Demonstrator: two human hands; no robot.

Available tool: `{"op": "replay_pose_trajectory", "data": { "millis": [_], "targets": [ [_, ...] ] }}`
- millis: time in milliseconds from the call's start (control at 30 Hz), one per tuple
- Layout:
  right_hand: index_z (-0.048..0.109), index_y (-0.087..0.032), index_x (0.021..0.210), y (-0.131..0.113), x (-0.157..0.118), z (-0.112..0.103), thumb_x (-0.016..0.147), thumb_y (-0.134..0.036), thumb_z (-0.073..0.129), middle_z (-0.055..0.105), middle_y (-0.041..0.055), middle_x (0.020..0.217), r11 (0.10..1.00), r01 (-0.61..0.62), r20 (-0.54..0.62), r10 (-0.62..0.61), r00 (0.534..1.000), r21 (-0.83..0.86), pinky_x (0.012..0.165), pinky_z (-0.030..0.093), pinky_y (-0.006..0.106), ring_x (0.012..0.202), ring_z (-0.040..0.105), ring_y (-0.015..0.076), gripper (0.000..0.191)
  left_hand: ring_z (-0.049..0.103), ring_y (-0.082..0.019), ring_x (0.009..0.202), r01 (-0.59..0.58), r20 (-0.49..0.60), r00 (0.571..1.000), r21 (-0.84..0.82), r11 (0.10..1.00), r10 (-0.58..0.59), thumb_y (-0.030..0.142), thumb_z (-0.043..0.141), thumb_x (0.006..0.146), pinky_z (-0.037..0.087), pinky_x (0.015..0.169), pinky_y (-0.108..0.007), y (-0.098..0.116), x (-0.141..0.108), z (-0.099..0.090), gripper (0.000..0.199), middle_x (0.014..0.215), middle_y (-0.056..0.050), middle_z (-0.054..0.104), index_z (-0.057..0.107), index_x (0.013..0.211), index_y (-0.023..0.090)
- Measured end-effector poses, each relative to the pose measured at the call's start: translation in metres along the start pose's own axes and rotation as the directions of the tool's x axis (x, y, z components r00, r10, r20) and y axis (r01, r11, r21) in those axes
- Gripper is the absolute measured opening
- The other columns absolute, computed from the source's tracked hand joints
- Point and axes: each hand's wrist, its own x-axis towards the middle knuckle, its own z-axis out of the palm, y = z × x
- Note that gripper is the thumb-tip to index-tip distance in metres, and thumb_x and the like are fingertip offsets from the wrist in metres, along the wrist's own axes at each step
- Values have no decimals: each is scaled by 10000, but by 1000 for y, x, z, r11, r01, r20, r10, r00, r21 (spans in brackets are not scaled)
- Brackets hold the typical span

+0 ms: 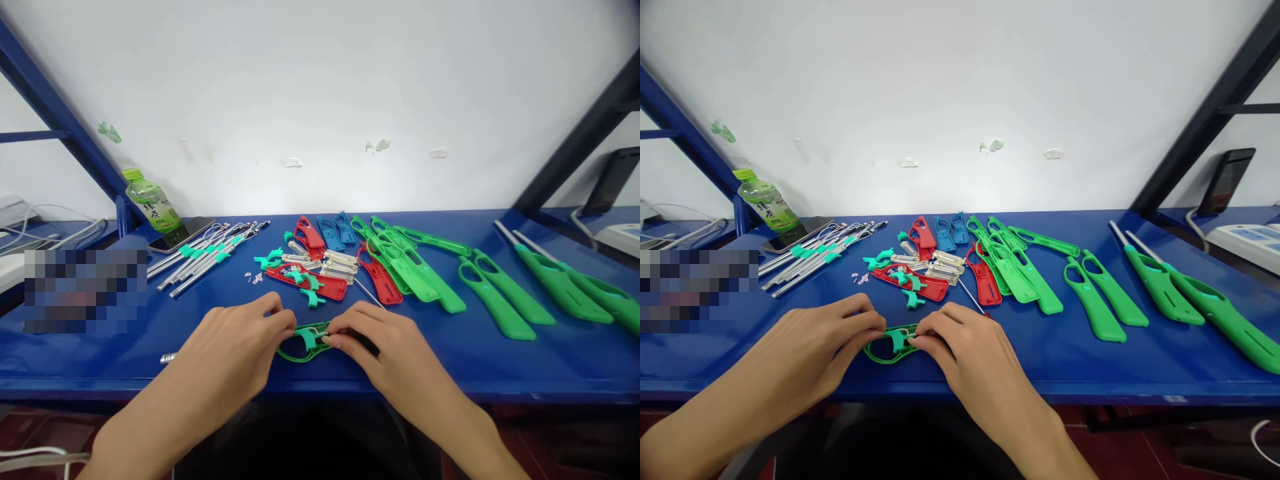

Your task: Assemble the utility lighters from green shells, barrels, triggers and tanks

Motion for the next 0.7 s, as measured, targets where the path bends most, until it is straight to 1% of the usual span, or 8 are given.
{"op": "replay_pose_trajectory", "data": {
  "millis": [167,333,433,600,700],
  "targets": [
    [773,-271,1050,0,1,0,1079,-215,742,792,-38,1049,999,7,-1,-7,1000,-31,814,545,298,909,772,162,70,690,-175,694,-11,-72,997,-56,998,7,99,535,1056,366,593,-296,0,1,2,286,921,-23,716,762,962,246],
    [777,-268,1048,-1,1,0,1086,-219,731,794,-30,1038,999,6,-1,-6,1000,-38,812,560,301,893,767,164,77,724,-192,728,-25,-76,997,-70,997,20,137,588,1072,375,603,-320,-3,1,6,233,939,-13,721,762,956,241],
    [783,-270,1046,-1,0,-1,1086,-218,731,796,-25,1036,1000,2,0,-2,1000,-29,820,569,302,908,770,167,83,705,-192,693,-49,-90,995,-39,998,46,132,573,1076,339,586,-340,-4,-1,8,236,951,-13,710,756,979,244],
    [790,-267,1025,-1,0,-1,1066,-208,760,789,-34,1020,1000,-7,-4,7,1000,-2,806,553,299,889,762,158,78,711,-224,695,-92,-47,994,46,995,94,39,568,1021,236,565,-368,2,-4,10,272,986,-29,696,743,1011,247],
    [792,-266,1004,-1,0,-1,1057,-190,769,783,-40,1013,1000,-10,0,10,1000,15,805,540,293,889,756,151,95,686,-235,651,-100,-39,994,93,991,104,7,597,989,192,561,-375,7,-5,12,264,986,-31,679,711,992,245]
  ]
}}
